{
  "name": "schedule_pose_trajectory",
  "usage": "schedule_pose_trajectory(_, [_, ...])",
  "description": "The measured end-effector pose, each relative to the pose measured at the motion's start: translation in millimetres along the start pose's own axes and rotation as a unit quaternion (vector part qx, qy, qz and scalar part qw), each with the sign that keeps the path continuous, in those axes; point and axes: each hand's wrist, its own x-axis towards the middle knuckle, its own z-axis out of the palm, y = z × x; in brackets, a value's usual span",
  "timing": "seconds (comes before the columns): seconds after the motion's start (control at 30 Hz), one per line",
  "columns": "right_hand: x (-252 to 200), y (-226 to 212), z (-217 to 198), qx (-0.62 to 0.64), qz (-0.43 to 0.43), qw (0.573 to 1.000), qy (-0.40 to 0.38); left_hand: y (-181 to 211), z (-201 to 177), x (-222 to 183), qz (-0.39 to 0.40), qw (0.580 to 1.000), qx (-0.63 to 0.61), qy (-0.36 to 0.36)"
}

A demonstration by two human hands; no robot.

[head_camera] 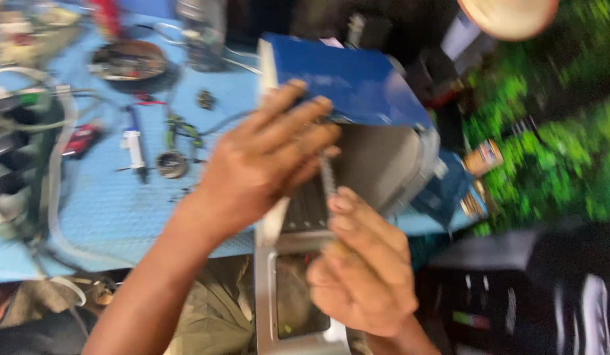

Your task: Removing internal screws and detaching the outer casing of a small electronic appliance for repair.

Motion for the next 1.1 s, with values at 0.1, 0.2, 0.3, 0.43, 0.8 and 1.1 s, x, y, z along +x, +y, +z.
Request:
schedule_pose_trajectory(0.1, [18,-10,14,0.015,0.013,0.997,0.081,15,-13,15,0.029,0.998,0.061,0.002])
schedule_pose_trajectory(0.2, [31,-33,29,0.04,0.122,0.98,0.153,18,-13,12,0.033,0.977,0.205,-0.048])
schedule_pose_trajectory(0.3, [37,-30,-6,0.007,0.101,0.994,-0.046,21,-10,10,0.053,0.969,0.241,-0.035])
schedule_pose_trajectory(0.43, [41,-38,10,0.094,0.218,0.971,0.014,17,-4,9,0.072,0.973,0.219,-0.026])
schedule_pose_trajectory(0.8, [40,-2,0,0.086,0.023,0.991,0.097,26,6,20,0.05,0.971,0.231,0.047])
schedule_pose_trajectory(1.1, [21,-2,15,0.043,-0.011,0.993,0.11,24,-8,15,0.049,0.975,0.214,-0.033])
